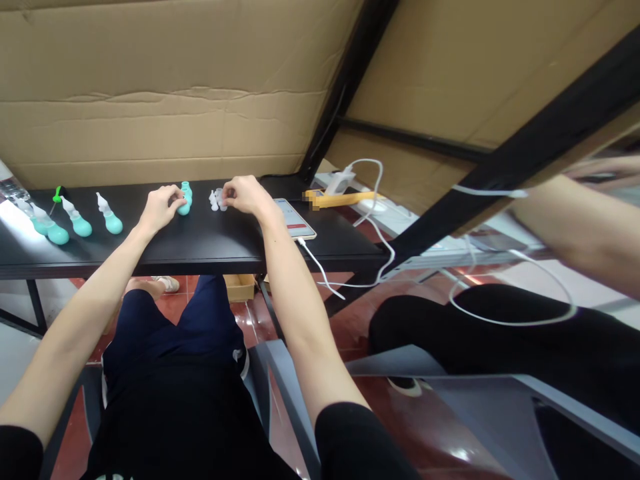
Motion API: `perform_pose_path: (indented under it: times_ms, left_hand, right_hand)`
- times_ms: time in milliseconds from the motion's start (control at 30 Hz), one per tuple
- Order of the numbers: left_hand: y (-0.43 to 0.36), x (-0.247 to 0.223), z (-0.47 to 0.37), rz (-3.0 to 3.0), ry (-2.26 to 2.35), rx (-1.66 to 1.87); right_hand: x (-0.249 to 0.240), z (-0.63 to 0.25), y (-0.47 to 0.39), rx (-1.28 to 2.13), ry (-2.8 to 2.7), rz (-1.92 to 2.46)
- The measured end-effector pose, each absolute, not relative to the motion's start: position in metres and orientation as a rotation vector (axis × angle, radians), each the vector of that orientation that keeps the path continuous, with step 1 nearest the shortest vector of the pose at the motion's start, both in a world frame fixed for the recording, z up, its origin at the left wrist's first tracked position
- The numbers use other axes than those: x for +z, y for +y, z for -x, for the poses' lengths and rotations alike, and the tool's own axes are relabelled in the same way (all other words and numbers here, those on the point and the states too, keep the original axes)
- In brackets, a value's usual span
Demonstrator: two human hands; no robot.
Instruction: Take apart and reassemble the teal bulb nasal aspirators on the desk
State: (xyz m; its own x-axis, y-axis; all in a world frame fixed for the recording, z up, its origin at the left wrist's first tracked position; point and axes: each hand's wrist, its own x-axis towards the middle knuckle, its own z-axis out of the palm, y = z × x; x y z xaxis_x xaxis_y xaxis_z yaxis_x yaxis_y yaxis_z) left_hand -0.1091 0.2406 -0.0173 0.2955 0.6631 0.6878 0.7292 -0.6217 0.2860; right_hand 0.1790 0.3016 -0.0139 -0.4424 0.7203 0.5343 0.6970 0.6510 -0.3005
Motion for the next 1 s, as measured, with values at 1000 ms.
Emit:
perform_pose_path:
  times_ms: [1000]
  left_hand:
    - [0.149, 0.002, 0.143, 1.406, -1.573, -1.608]
  right_hand:
    - [-0.010, -0.175, 0.295, 0.011, -2.132, 0.980]
